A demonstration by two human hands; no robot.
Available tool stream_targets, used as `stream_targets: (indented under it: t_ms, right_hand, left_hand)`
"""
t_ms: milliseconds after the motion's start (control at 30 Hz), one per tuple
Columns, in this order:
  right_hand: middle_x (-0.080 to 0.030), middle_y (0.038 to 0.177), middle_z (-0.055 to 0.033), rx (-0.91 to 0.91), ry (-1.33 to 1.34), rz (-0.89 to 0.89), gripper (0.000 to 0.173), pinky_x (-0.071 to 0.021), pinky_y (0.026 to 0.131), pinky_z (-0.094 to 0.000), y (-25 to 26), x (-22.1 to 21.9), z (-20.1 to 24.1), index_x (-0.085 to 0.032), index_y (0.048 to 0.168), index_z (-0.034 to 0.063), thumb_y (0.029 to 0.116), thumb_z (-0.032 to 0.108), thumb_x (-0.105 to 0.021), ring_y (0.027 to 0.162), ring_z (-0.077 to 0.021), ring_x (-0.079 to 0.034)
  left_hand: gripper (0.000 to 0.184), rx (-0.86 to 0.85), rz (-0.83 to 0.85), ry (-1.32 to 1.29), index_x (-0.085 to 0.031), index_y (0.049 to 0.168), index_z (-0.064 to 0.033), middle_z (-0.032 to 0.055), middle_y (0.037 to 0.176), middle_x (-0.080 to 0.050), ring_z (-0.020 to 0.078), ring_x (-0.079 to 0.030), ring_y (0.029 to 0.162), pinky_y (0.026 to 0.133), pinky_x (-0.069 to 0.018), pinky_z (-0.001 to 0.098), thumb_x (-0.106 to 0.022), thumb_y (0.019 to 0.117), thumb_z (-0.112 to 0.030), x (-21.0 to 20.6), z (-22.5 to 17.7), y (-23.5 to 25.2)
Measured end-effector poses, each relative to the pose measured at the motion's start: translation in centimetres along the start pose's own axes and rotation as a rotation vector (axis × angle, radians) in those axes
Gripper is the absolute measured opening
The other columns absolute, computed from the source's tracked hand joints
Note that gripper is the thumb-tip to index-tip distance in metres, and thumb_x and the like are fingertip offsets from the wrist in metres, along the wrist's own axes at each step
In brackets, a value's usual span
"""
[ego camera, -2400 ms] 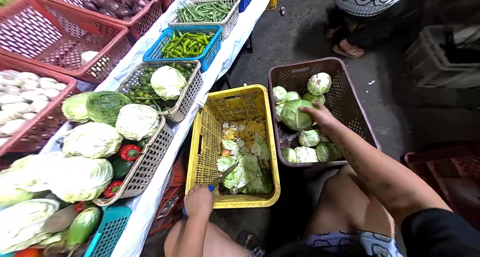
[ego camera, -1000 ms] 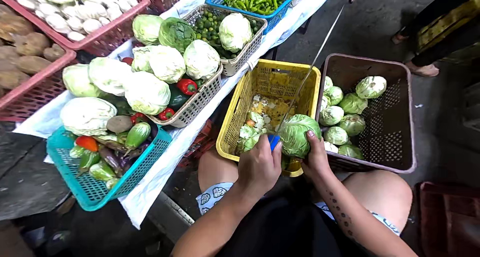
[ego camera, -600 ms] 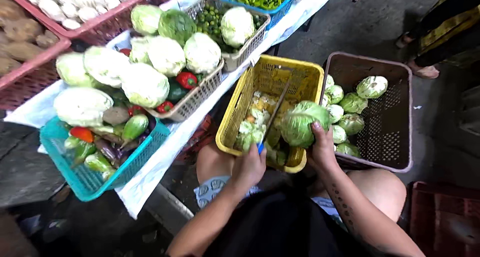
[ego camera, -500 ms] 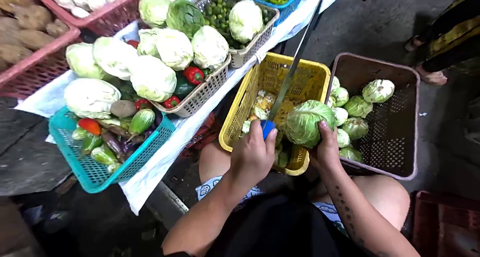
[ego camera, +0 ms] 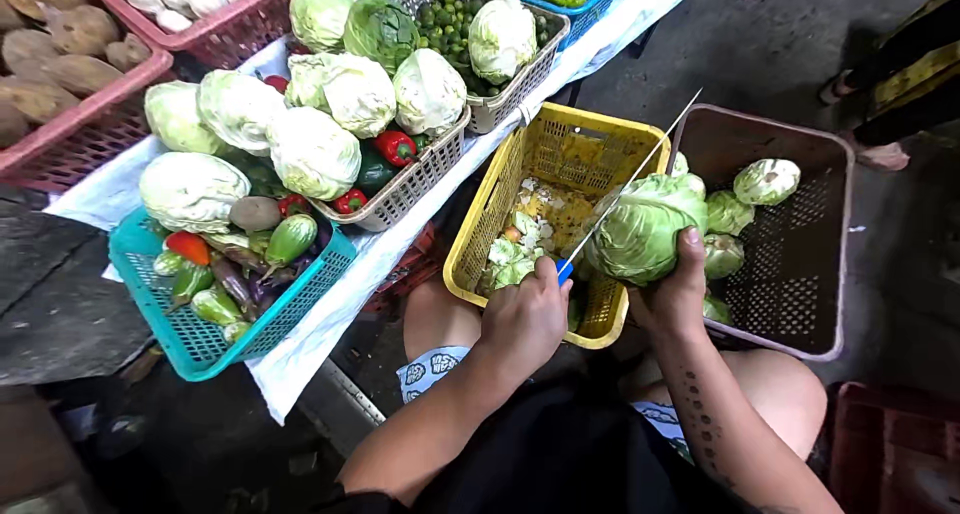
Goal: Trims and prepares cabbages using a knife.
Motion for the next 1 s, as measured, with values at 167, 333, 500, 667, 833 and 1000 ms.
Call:
stream_targets:
  t_ms: [167,333,500,667,833,1000]
  right_hand:
    - [-0.058,0.134,-0.0103,0.211,-0.145,0.000,0.112,-0.0590,0.095,-0.0470,0.0,0.4,2.6,-0.023,0.155,0.0141,0.0731,0.060,-0.084,0.118,-0.0233,-0.064]
    - [-0.061,0.132,-0.0117,0.142,-0.137,-0.048,0.103,-0.0594,0.094,-0.0484,0.7,1.3,0.5,-0.025,0.154,0.0140,0.0783,0.055,-0.082,0.115,-0.0248,-0.066]
    - [-0.061,0.133,-0.0131,0.077,-0.140,-0.094,0.092,-0.0598,0.092,-0.0508,0.7,1.8,-0.9,-0.024,0.155,0.0151,0.0869,0.047,-0.077,0.116,-0.0274,-0.066]
    - [-0.056,0.137,-0.0150,0.036,-0.233,-0.115,0.095,-0.0603,0.093,-0.0464,1.3,3.1,-2.0,-0.018,0.158,0.0118,0.0882,0.040,-0.076,0.116,-0.0244,-0.066]
    - [-0.061,0.132,-0.0158,-0.092,-0.133,-0.077,0.088,-0.0597,0.091,-0.0533,0.6,3.8,-4.9,-0.025,0.156,0.0141,0.0910,0.056,-0.066,0.115,-0.0294,-0.066]
    - [-0.063,0.126,-0.0112,-0.122,0.034,-0.018,0.091,-0.0589,0.089,-0.0513,-0.2,2.8,-4.6,-0.040,0.146,0.0166,0.0799,0.071,-0.071,0.113,-0.0257,-0.066]
  left_hand:
    - [0.039,-0.001,0.131,-0.259,-0.056,0.120,-0.0092,0.0105,0.083,-0.065,0.0287,-0.068,0.080,0.071,-0.0559,0.0504,-0.048,0.1078,-0.045,2.6,0.9,0.0]
    - [0.032,-0.365,-0.736,-0.705,-0.056,0.118,0.0018,0.0012,0.073,-0.062,0.0084,-0.061,0.057,0.049,-0.0557,0.0285,-0.054,0.1066,-0.029,13.4,-1.0,-5.8]
    - [0.040,-0.152,-0.547,-0.564,-0.050,0.125,0.0010,0.0095,0.077,-0.065,0.0223,-0.066,0.063,0.057,-0.0593,0.0412,-0.051,0.1074,-0.035,5.8,0.1,-0.7]
    - [0.049,0.113,0.243,-0.244,-0.052,0.135,-0.0044,0.0190,0.104,-0.070,0.0367,-0.071,0.101,0.087,-0.0563,0.0559,-0.041,0.1100,-0.044,-6.5,2.5,2.3]
    - [0.035,-0.117,-0.448,-0.472,-0.056,0.115,-0.0046,0.0058,0.073,-0.062,0.0193,-0.064,0.061,0.054,-0.0549,0.0395,-0.053,0.1066,-0.038,8.8,0.6,-0.5]
    - [0.035,-0.126,-0.667,-0.451,-0.056,0.118,0.0001,0.0069,0.076,-0.064,0.0185,-0.065,0.061,0.053,-0.0560,0.0382,-0.055,0.1055,-0.033,7.0,1.3,-1.7]
Point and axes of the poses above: each hand's wrist, its own y-axis towards the middle knuckle, its own x-axis out of the back of the hand, z = x × y, the point moved 10 cm from there along y, towards the middle knuckle
